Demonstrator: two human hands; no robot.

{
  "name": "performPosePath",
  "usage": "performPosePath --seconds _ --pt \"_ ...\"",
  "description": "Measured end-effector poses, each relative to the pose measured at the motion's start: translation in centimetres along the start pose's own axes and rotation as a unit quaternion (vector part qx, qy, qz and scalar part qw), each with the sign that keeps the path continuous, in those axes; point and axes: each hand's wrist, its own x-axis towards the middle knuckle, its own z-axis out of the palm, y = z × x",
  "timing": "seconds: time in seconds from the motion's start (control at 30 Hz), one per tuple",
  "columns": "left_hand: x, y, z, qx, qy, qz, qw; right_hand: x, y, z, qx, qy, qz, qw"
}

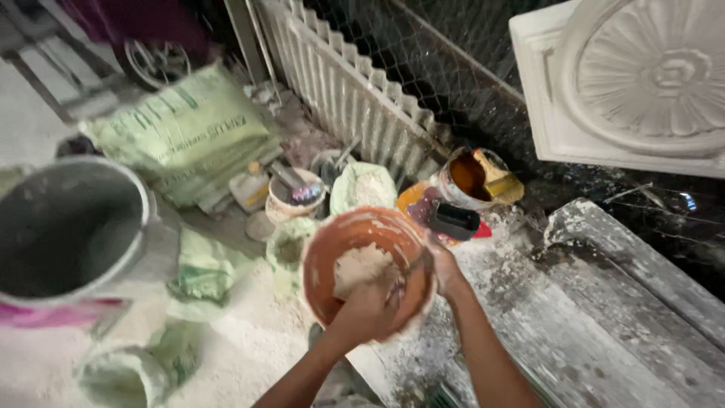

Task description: The person scoops gypsum plaster powder from a woven sack into a terracotta bowl, adds water, and kneads and squeezes the mixture by hand until it forms a dough-like mass. They then carry the bowl across the workshop, set it down, and use a small hand tool while working over a pink bowl before scooping more powder from a sack into the terracotta bowl.

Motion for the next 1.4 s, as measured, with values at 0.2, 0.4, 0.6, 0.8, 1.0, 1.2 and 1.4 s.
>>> performPosePath --seconds 0.2,0.4,0.6,0.8,1.0,1.2,1.4 --pt "0.3 0.7 -2.6 -0.107 0.021 -0.244 0.964 0.6 -1.3 1.3 -0.007 0.022 0.036 0.999" --pt "-1.2 0.4 -3.4 -0.197 0.074 -0.097 0.973 0.4 -0.9 1.9 -0.010 -0.054 0.028 0.998" --pt "-2.3 0.5 -3.0 -0.187 0.061 -0.082 0.977 0.4 -0.9 3.2 -0.066 0.009 0.007 0.998" --pt "-3.3 -2.4 -2.7 -0.073 0.023 -0.153 0.985 -0.4 -1.0 4.2 -0.085 -0.040 -0.016 0.995" --pt "-0.8 -6.3 -9.1 0.340 -0.066 0.169 0.923 0.0 -3.1 6.4 -0.240 -0.108 -0.034 0.964" --pt "1.3 -9.4 -14.6 0.375 -0.116 0.100 0.914 -0.1 -5.4 10.7 -0.257 -0.148 0.023 0.955" --pt "0.9 -8.1 -14.4 0.462 -0.047 0.157 0.872 -0.3 -6.5 14.5 -0.234 -0.306 -0.006 0.923"
